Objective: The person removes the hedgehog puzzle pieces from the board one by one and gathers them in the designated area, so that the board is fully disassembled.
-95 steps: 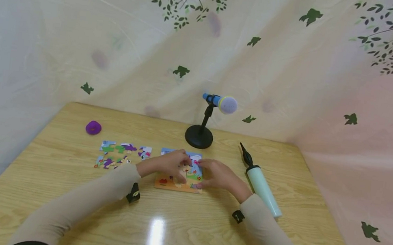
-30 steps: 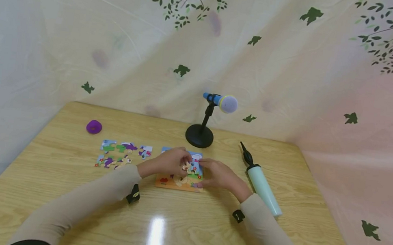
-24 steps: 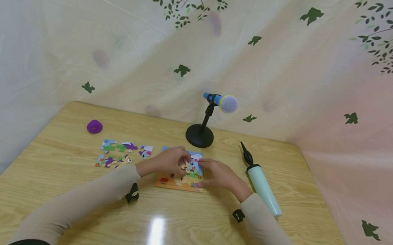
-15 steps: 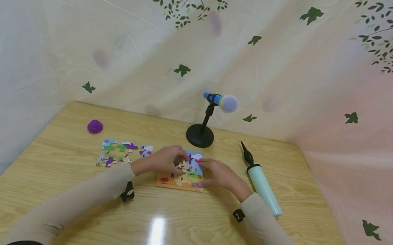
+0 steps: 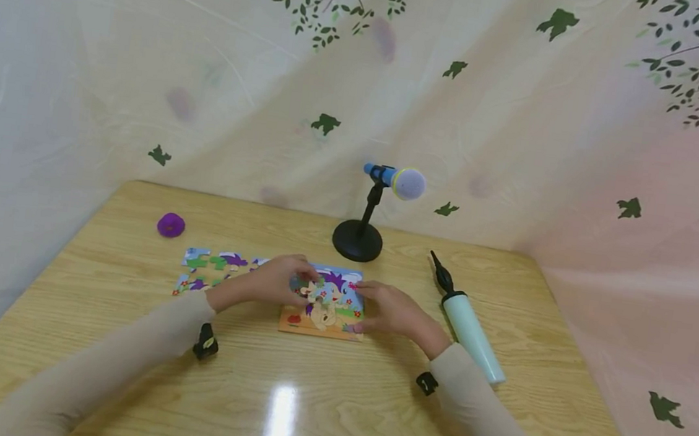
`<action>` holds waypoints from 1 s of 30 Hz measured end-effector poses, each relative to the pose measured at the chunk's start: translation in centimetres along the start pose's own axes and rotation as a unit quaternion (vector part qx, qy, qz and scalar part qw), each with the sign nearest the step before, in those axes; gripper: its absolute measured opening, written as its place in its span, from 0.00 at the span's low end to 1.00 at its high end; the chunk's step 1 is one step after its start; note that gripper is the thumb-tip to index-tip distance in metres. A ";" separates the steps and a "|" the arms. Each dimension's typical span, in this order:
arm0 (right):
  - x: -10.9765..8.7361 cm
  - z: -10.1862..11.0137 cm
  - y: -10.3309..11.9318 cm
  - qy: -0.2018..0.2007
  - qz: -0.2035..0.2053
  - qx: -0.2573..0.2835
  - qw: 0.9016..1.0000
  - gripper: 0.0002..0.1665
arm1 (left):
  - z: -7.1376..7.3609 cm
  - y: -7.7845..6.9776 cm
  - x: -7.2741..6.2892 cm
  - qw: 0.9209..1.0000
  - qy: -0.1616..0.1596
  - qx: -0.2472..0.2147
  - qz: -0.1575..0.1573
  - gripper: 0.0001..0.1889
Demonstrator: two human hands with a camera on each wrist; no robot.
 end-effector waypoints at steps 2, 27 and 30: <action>0.0 0.0 0.0 -0.001 0.001 -0.002 1.000 0.46 | 0.5 0.2 -0.5 1.000 -0.002 -0.004 0.000 0.21; 0.2 -0.1 -0.2 -0.002 -0.006 0.003 1.000 0.45 | 4.1 3.8 -6.2 0.999 -0.030 0.021 0.023 0.21; 0.2 -0.2 -0.2 0.000 -0.006 0.003 1.000 0.45 | 4.3 4.2 -6.7 0.999 -0.030 0.023 0.029 0.21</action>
Point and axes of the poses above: each hand's wrist, its own x-axis towards the middle knuckle, its own z-axis out of the back of the hand, y = z × x, the point moved 6 cm from there along x, towards the middle knuckle, and after that the axes turned 3 degrees about z, right-handed, at the moved point
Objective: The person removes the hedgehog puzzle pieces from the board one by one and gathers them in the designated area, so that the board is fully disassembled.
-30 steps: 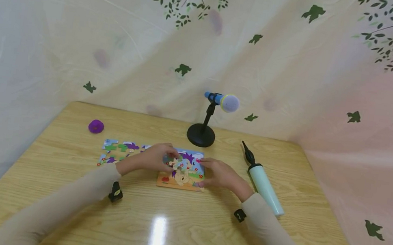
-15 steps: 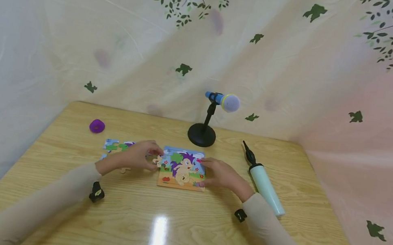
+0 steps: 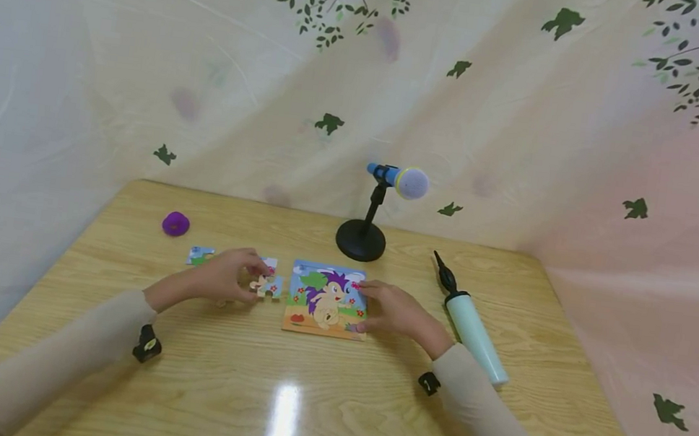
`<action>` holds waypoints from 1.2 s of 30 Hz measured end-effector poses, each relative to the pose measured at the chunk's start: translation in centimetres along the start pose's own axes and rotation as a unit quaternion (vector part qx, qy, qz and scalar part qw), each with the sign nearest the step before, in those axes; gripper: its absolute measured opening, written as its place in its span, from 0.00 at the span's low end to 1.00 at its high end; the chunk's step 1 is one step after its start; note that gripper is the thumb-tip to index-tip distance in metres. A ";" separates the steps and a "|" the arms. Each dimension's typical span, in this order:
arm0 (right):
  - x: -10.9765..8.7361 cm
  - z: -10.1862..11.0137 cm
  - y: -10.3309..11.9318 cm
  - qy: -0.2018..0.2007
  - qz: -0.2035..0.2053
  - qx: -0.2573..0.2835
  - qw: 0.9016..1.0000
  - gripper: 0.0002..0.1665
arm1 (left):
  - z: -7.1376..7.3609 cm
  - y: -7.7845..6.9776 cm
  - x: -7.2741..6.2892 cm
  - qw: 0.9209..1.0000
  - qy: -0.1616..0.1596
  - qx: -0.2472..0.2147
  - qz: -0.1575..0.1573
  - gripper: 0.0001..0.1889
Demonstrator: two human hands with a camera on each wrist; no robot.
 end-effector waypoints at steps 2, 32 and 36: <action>0.0 0.0 0.0 0.000 0.001 0.000 1.000 0.45 | 0.0 0.2 -0.2 1.000 0.002 0.003 0.004 0.21; -0.1 -0.1 0.0 -0.002 0.002 -0.008 1.000 0.44 | 0.0 1.0 -0.9 0.999 0.024 0.049 -0.005 0.18; -0.1 -0.1 0.0 -0.004 0.002 -0.008 1.000 0.44 | 0.0 1.1 -0.8 0.998 0.031 0.047 -0.004 0.19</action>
Point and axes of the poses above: each hand's wrist, its own x-axis towards the middle knuckle, its own z-axis out of the back of the hand, y = z × x, the point moved 6 cm from there along x, towards the middle knuckle, and after that the axes turned 3 degrees about z, right-handed, at the moved point
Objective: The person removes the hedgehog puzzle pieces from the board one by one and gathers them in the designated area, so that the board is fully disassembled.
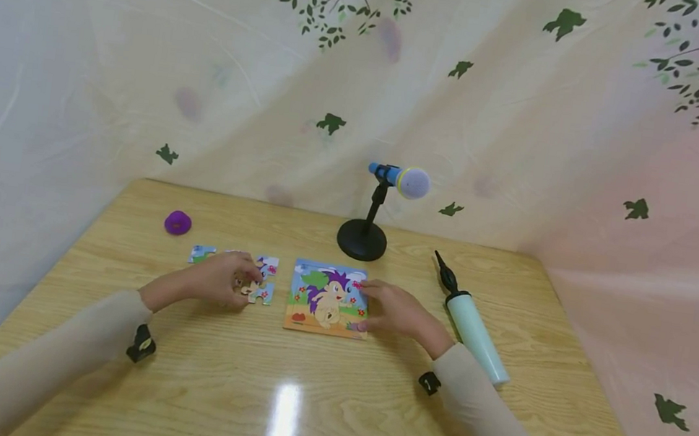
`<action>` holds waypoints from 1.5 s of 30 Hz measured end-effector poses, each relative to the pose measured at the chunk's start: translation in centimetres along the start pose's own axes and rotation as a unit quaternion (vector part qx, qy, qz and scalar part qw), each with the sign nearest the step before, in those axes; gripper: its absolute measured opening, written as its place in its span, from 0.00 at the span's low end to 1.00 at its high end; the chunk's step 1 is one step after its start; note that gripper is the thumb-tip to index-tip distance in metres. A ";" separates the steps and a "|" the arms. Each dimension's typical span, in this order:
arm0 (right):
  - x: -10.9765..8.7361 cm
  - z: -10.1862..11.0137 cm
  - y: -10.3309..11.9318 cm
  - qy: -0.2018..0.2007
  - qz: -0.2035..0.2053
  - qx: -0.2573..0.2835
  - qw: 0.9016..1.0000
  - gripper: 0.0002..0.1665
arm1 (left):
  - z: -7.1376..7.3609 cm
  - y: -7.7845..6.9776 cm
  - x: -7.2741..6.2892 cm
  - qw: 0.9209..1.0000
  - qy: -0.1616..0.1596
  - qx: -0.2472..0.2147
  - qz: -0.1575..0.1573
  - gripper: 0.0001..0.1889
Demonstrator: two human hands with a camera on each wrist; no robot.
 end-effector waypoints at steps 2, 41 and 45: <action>0.0 0.0 0.0 0.000 -0.001 0.001 1.000 0.44 | 0.0 0.1 0.0 1.000 0.002 0.001 0.001 0.19; 0.2 0.0 -0.1 0.004 0.005 -0.002 1.000 0.45 | 0.1 0.0 -0.1 1.000 0.014 -0.018 0.016 0.21; 0.2 0.0 0.0 0.005 0.003 -0.002 1.000 0.45 | 0.2 -0.5 0.0 0.999 0.010 -0.026 0.018 0.22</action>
Point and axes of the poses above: each hand's wrist, its own x-axis towards the middle knuckle, its own z-axis out of the back of the hand, y = z × x, the point moved 6 cm from there along x, towards the middle knuckle, and after that the axes turned 3 degrees about z, right-handed, at the moved point
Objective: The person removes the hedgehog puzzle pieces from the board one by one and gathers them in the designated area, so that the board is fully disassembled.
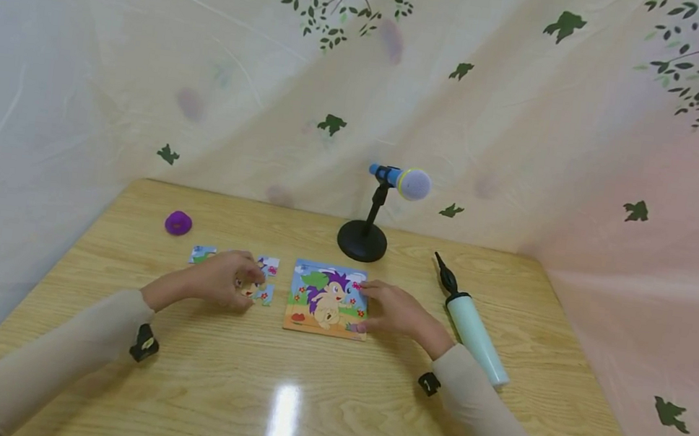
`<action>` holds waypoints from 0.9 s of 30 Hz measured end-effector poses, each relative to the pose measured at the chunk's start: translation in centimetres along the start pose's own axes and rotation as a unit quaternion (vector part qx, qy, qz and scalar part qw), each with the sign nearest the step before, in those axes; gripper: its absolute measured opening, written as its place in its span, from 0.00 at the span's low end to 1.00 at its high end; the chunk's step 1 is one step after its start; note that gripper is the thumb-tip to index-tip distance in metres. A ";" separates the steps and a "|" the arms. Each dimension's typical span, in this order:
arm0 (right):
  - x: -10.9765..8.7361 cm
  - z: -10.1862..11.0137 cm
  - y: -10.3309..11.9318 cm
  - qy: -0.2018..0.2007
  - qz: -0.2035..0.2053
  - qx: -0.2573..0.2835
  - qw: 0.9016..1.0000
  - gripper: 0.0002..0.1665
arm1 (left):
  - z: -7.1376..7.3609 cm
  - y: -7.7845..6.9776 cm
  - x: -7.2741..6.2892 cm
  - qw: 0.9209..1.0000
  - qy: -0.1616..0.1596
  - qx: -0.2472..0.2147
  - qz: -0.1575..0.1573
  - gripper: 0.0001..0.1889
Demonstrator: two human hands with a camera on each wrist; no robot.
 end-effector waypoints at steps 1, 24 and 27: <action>0.0 0.0 0.0 0.000 0.000 0.000 1.000 0.45 | 0.0 -0.2 0.1 1.000 -0.002 -0.001 -0.004 0.23; 0.0 0.0 -0.1 0.001 -0.005 0.005 1.000 0.45 | -3.4 -6.2 3.8 0.997 0.051 0.012 -0.049 0.29; 0.0 0.0 0.0 0.000 -0.004 0.003 1.000 0.45 | -3.8 -6.3 4.1 0.997 0.051 0.025 -0.055 0.29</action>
Point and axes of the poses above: each hand's wrist, its own x-axis towards the middle knuckle, its own z-axis out of the back of the hand, y = z × x, the point moved 6 cm from there along x, towards the middle knuckle, and after that the axes turned 3 degrees about z, right-handed, at the moved point
